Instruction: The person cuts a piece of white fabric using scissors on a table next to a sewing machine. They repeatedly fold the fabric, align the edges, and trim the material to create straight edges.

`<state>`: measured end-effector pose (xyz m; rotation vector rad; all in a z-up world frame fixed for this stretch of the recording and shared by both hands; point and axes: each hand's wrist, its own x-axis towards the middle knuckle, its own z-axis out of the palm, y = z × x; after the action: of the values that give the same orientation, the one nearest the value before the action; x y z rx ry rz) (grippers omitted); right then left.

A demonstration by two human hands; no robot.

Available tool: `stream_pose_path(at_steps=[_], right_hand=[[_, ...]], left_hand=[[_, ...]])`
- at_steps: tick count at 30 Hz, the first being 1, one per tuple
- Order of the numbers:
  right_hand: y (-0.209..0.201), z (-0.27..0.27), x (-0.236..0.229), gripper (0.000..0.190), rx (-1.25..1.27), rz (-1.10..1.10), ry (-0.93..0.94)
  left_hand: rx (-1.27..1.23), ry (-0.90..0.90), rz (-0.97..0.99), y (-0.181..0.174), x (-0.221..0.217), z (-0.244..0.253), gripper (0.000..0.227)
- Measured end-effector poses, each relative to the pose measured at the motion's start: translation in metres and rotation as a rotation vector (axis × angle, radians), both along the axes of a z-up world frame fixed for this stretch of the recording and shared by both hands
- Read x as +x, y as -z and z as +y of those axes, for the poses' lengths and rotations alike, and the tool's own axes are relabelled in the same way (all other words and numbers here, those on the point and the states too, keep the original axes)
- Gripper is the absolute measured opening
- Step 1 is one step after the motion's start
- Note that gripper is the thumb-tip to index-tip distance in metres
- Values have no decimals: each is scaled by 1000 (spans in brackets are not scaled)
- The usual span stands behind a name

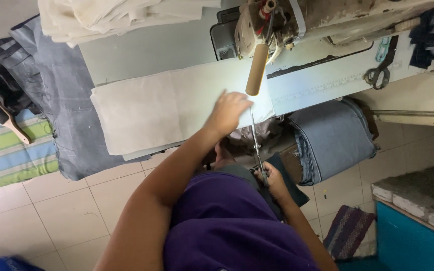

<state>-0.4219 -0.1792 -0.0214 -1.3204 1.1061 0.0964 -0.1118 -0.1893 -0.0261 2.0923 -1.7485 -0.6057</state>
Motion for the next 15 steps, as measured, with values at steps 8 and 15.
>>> stream_pose_path(at_steps=[8, 15], right_hand=[[-6, 0, 1, 30, 50, 125, 2], [2, 9, -1, 30, 55, 93, 50]], left_hand=[[374, -88, -141, -35, 17, 30, 71], [392, -48, -169, -48, 18, 33, 98]])
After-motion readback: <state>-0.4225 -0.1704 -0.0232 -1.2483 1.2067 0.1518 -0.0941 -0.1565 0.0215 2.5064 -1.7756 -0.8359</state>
